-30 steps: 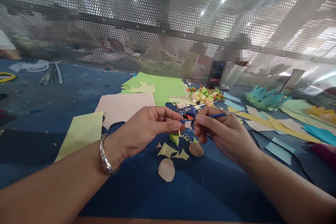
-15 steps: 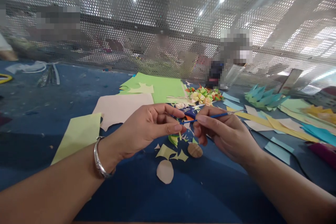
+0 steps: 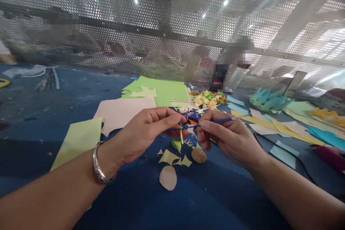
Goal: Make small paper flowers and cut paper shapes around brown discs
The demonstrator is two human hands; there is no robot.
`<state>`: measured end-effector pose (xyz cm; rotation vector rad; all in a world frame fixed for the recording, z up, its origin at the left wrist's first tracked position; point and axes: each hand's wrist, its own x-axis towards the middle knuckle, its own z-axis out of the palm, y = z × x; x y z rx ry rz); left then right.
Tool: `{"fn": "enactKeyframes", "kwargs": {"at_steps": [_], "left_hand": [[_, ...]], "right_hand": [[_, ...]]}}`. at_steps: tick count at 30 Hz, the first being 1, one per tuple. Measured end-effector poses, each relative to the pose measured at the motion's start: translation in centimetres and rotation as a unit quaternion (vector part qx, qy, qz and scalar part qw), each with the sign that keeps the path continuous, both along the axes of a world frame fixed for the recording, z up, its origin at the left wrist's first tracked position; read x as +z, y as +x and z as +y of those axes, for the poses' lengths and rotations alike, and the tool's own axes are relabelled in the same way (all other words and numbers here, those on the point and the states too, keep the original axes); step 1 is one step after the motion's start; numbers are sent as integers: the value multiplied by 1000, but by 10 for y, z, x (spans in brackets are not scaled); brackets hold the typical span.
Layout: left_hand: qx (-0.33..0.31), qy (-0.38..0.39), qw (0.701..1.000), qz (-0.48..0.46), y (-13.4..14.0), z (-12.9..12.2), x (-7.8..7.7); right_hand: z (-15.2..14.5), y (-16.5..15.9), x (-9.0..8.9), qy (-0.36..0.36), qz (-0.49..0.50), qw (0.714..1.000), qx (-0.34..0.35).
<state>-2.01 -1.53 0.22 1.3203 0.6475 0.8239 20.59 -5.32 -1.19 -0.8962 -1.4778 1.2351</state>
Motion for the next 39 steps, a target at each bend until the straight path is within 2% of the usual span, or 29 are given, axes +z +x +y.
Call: {"fn": "enactKeyframes", "kwargs": {"at_steps": [8, 13, 21, 30, 39], "left_hand": [[-25, 32, 999, 33, -3, 1, -4], [-35, 24, 999, 24, -4, 1, -5], [-42, -2, 999, 23, -4, 3, -6], [-18, 23, 999, 34, -1, 5, -10], [-39, 43, 997, 55, -1, 2, -7]], "right_hand": [[0, 3, -3, 8, -18, 1000, 13], [-1, 3, -2, 11, -18, 1000, 13], [-2, 4, 0, 11, -29, 1000, 3], [-3, 3, -1, 4, -46, 999, -5], [-5, 5, 2, 7, -59, 998, -1]]}}
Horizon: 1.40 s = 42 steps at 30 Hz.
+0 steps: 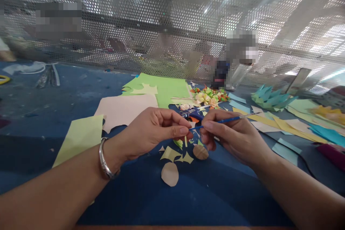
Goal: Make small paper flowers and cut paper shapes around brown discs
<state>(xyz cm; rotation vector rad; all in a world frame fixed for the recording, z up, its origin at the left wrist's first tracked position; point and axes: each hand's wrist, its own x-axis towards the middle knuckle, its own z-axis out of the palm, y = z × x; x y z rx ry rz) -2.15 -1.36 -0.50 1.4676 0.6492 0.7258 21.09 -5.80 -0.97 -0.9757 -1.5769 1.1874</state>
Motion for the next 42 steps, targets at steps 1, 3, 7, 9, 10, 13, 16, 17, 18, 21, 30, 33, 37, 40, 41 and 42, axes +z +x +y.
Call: {"fn": "enactKeyframes", "kwargs": {"at_steps": [1, 3, 7, 9, 10, 13, 16, 17, 18, 21, 30, 33, 37, 40, 41, 42], "left_hand": [[1, 3, 1000, 2, 0, 0, 0], [1, 5, 1000, 2, 0, 0, 0], [2, 0, 1000, -7, 1, 1, -2], [4, -4, 1000, -8, 1, 1, -2], [4, -8, 1000, -8, 2, 1, -3], [-2, -26, 1000, -11, 2, 1, -2], [-3, -41, 999, -14, 1, 0, -1], [-3, -43, 999, -15, 1, -1, -1], [-4, -44, 999, -16, 1, -1, -1], [-11, -43, 999, -20, 0, -1, -2], [-10, -102, 995, -11, 0, 1, -4], [-7, -123, 992, -9, 0, 1, -5], [-5, -126, 992, -10, 0, 0, -6], [-2, -118, 993, -10, 0, 0, -5], [1, -112, 994, -8, 0, 0, -4], [5, -104, 995, -5, 1, -1, -3]], "right_hand": [[0, 0, 0, -1, -2, 1000, 0], [0, 1, 0, -1, -7, 1000, -1], [0, 1, 0, -1, -15, 1000, -13], [0, 0, 0, -5, -19, 1000, -20], [0, 0, 0, -6, -20, 1000, -20], [0, 0, 1, 0, -22, 1000, -10], [0, -1, 2, 0, -21, 1000, -3], [-1, -1, 2, -1, -19, 1000, -2], [-1, 0, 2, -3, -18, 1000, -1], [-1, 0, 2, -6, -17, 1000, 4], [2, 1, 2, -6, -56, 998, 15], [4, 1, 3, -6, -72, 997, 23], [5, 1, 4, -11, -74, 997, 31], [5, 1, 4, -16, -66, 997, 34], [5, 1, 3, -16, -63, 997, 35], [5, 1, 3, -16, -61, 997, 36]]}}
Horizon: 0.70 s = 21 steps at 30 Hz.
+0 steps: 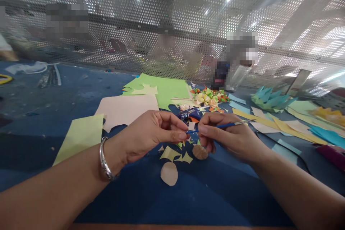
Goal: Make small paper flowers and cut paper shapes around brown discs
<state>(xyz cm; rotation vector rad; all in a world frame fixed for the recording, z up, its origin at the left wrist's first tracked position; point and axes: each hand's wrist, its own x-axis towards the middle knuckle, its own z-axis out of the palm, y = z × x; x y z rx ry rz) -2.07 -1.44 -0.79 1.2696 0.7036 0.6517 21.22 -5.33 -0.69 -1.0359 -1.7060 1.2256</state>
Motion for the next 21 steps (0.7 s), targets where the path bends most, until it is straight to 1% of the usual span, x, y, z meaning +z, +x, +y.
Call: {"fn": "enactKeyframes", "kwargs": {"at_steps": [4, 7, 11, 16, 21], "left_hand": [[17, 40, 999, 27, 2, -1, 3], [21, 46, 998, 32, 3, -2, 2], [16, 31, 999, 31, 1, -3, 3], [-4, -18, 1000, 22, -3, -3, 10], [-14, -29, 999, 1, -4, 0, 13]], "right_hand": [[-1, 0, -3, -1, 6, 1000, 3], [0, 0, -3, -3, 9, 1000, 2], [0, 0, -1, -1, 0, 1000, 5], [-2, 1, 2, 10, -9, 1000, 12], [-3, 0, 4, 21, -22, 999, 16]]}}
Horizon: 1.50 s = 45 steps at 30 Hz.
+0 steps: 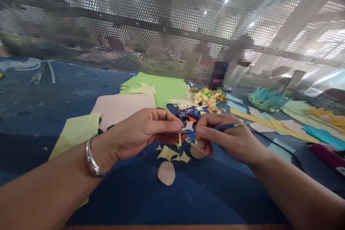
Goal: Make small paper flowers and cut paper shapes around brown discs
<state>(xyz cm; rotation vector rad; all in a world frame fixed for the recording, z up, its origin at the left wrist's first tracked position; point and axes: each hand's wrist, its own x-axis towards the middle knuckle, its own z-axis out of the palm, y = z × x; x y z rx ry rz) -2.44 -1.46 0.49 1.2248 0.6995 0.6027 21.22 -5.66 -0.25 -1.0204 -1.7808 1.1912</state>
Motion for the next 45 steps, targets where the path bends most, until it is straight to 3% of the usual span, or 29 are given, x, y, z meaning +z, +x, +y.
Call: {"fn": "enactKeyframes", "kwargs": {"at_steps": [31, 37, 45], "left_hand": [[-29, -56, 997, 34, -4, 4, -6], [-26, 6, 999, 31, -2, 1, -8], [33, 45, 998, 38, 2, -1, -5]], "right_hand": [[-1, 1, -5, 48, -58, 997, 33], [1, 3, -6, 76, -78, 994, 23], [1, 1, 0, 87, -60, 994, -4]]}}
